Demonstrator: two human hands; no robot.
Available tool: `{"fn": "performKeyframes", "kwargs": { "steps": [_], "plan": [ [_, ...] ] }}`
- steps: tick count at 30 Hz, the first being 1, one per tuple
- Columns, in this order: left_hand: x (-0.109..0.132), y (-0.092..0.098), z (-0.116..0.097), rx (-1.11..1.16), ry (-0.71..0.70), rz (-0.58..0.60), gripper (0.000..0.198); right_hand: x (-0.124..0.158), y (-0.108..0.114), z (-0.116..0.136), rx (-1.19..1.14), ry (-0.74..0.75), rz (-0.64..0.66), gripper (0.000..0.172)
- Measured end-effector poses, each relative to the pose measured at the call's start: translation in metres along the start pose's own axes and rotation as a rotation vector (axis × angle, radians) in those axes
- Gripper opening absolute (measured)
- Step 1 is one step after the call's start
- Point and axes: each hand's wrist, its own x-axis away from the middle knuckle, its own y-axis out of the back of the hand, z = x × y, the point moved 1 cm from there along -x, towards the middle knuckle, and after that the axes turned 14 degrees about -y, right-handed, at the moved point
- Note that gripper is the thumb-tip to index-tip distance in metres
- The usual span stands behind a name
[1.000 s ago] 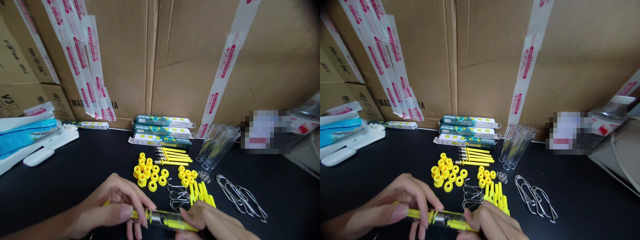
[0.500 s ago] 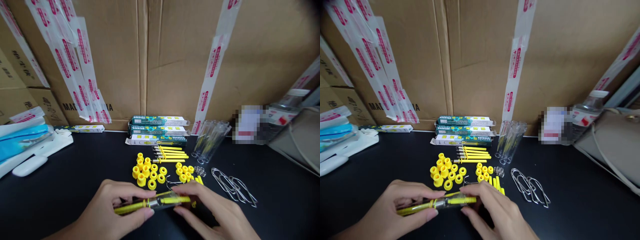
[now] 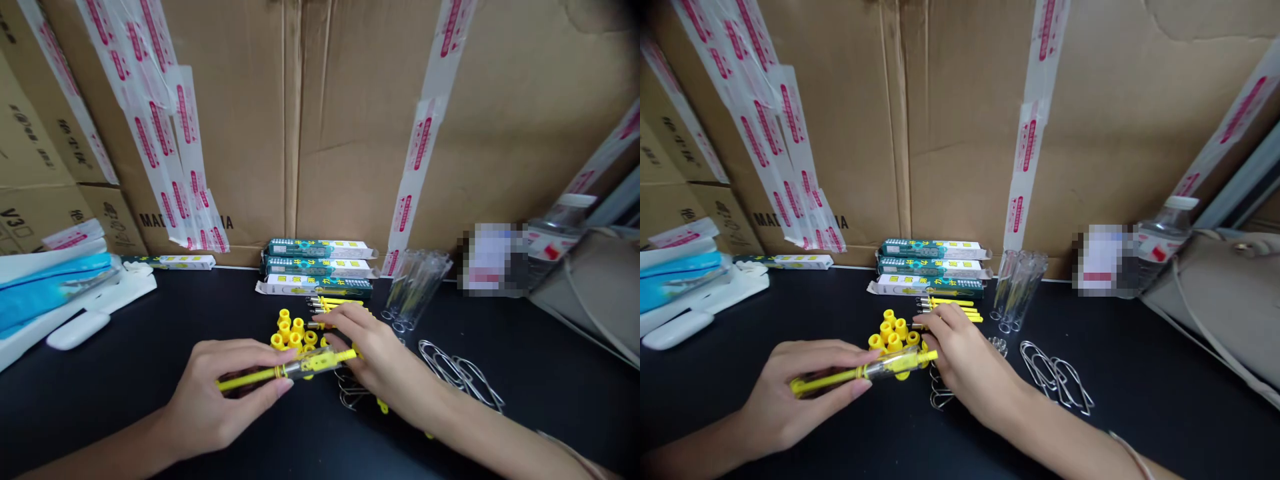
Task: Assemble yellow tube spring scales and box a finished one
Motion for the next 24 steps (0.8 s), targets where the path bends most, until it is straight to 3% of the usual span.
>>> {"fn": "performKeyframes", "kwargs": {
  "steps": [5, 12, 19, 24],
  "plan": [
    [-0.008, -0.003, -0.001, -0.001, -0.027, -0.044, 0.027, -0.034, -0.015, -0.006, -0.042, 0.012, 0.036, 0.026],
    [-0.011, -0.004, -0.001, -0.019, 0.012, -0.045, 0.024, -0.049, -0.018, -0.007, -0.100, -0.013, 0.093, 0.020],
    [-0.009, -0.002, 0.000, -0.021, 0.063, -0.048, 0.029, -0.045, -0.008, -0.003, -0.257, -0.106, 0.036, 0.007],
    [-0.009, -0.003, 0.003, -0.004, 0.119, -0.050, 0.031, -0.022, 0.008, -0.010, -0.433, -0.174, -0.072, 0.014]
  ]
}}
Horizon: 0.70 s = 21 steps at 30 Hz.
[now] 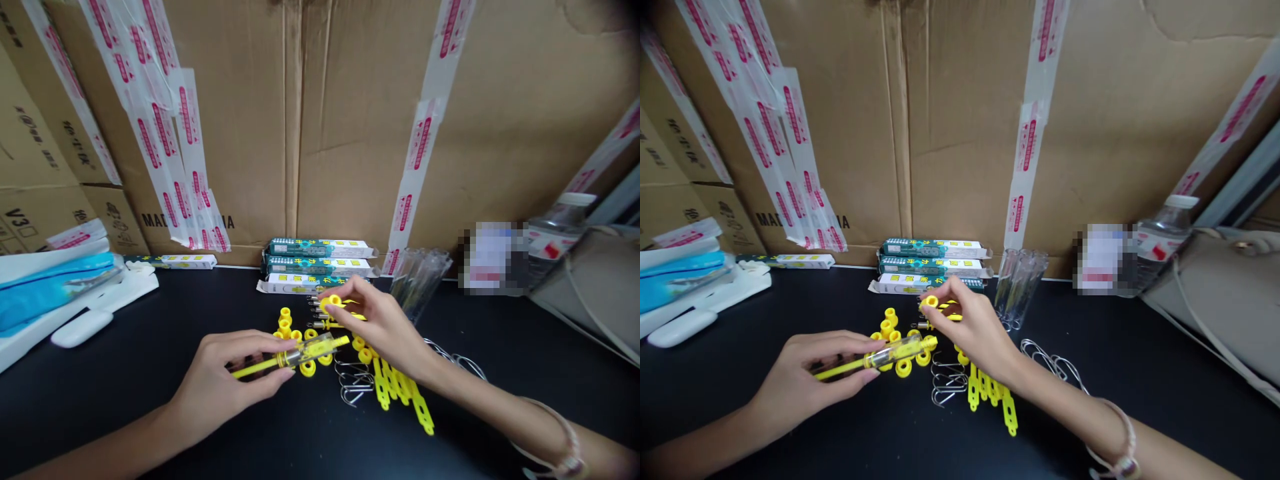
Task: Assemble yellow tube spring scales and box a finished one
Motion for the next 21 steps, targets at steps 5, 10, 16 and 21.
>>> {"fn": "performKeyframes", "kwargs": {
  "steps": [5, 10, 16, 21],
  "plan": [
    [0.003, -0.001, 0.002, 0.024, -0.031, 0.034, 0.032, 0.040, 0.010, -0.014, -0.018, 0.013, -0.094, 0.013],
    [0.006, -0.002, 0.001, 0.077, -0.072, 0.022, 0.025, 0.070, 0.015, -0.018, 0.164, 0.141, -0.132, 0.013],
    [0.009, -0.004, 0.001, 0.060, -0.061, 0.066, 0.024, 0.075, 0.012, -0.022, 0.088, 0.020, -0.208, 0.013],
    [0.010, -0.004, 0.001, 0.088, -0.065, 0.081, 0.023, 0.076, 0.004, -0.024, -0.056, -0.127, -0.199, 0.016]
  ]
}}
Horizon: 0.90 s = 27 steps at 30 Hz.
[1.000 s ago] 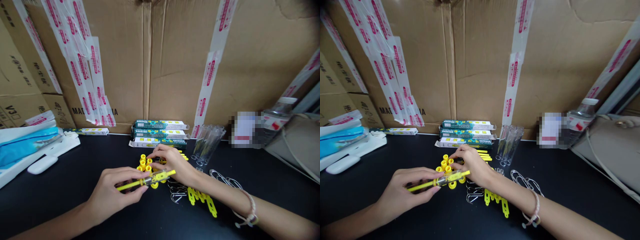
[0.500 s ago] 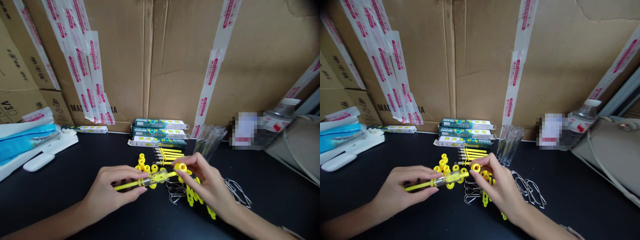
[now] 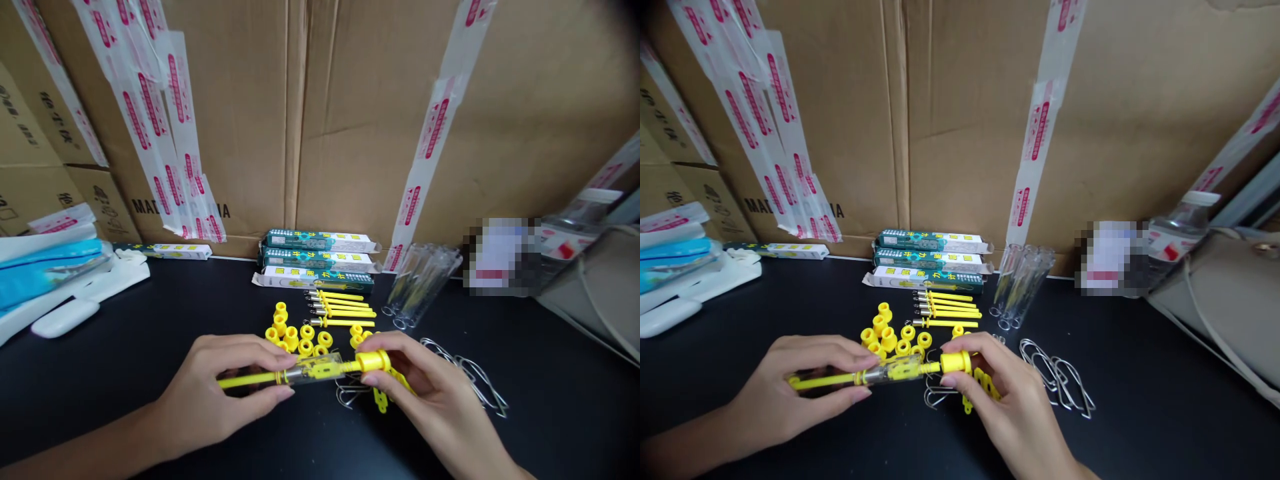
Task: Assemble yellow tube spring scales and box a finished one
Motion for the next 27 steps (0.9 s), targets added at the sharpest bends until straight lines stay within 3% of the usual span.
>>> {"fn": "performKeyframes", "kwargs": {
  "steps": [8, 12, 15, 19, 25, 27],
  "plan": [
    [-0.002, 0.002, -0.002, -0.051, 0.064, 0.056, 0.023, 0.003, -0.003, 0.013, -0.253, -0.129, 0.070, 0.012],
    [-0.002, 0.001, 0.001, -0.058, 0.183, 0.121, 0.021, 0.001, -0.003, 0.015, -0.306, -0.210, 0.116, 0.014],
    [-0.001, -0.001, 0.006, 0.055, 0.361, 0.126, 0.019, 0.001, -0.003, 0.011, -0.314, -0.263, 0.136, 0.016],
    [-0.002, -0.001, 0.012, 0.295, 0.606, 0.043, 0.027, 0.000, -0.002, 0.007, -0.308, -0.275, 0.132, 0.017],
    [-0.016, 0.009, 0.011, 0.447, 0.633, -0.192, 0.030, 0.000, 0.000, 0.013, -0.291, -0.230, 0.059, 0.018],
    [-0.020, 0.016, 0.011, 0.448, 0.734, -0.216, 0.040, 0.001, -0.001, 0.013, -0.281, -0.218, 0.060, 0.015]
  ]
}}
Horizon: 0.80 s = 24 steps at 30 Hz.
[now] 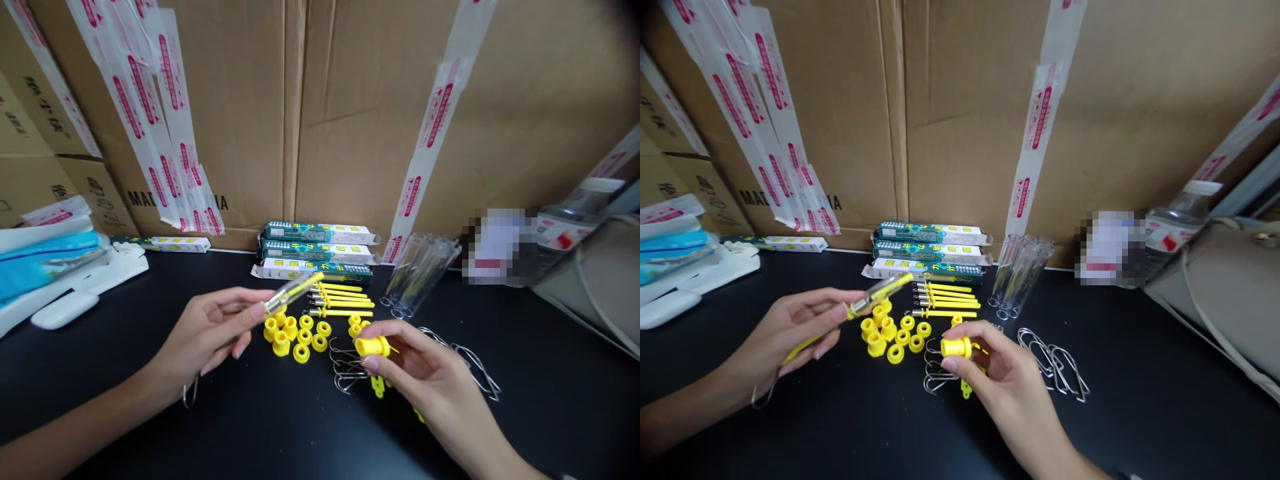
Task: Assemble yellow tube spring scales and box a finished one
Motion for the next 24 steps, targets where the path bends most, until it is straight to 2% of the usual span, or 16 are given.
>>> {"fn": "performKeyframes", "kwargs": {
  "steps": [2, 4, 10, 14, 20, 24],
  "plan": [
    [-0.002, 0.006, -0.006, 0.000, 0.025, -0.049, 0.048, 0.000, -0.001, -0.001, 0.011, 0.022, -0.006, 0.013],
    [-0.005, 0.010, -0.012, 0.002, 0.013, -0.092, 0.047, 0.000, -0.001, -0.002, 0.023, 0.063, -0.017, 0.011],
    [-0.009, 0.005, -0.019, 0.124, 0.016, -0.143, 0.026, 0.003, -0.001, -0.005, 0.160, 0.208, -0.005, 0.006],
    [-0.005, 0.001, -0.018, 0.223, 0.040, -0.132, 0.024, 0.006, 0.001, -0.008, 0.251, 0.221, 0.034, 0.007],
    [-0.005, 0.002, -0.016, 0.201, 0.008, -0.112, 0.023, 0.006, 0.001, -0.007, 0.271, 0.236, 0.037, 0.006],
    [-0.006, 0.001, -0.011, 0.202, 0.001, -0.045, 0.040, 0.006, 0.000, -0.004, 0.248, 0.223, 0.019, 0.006]
  ]
}}
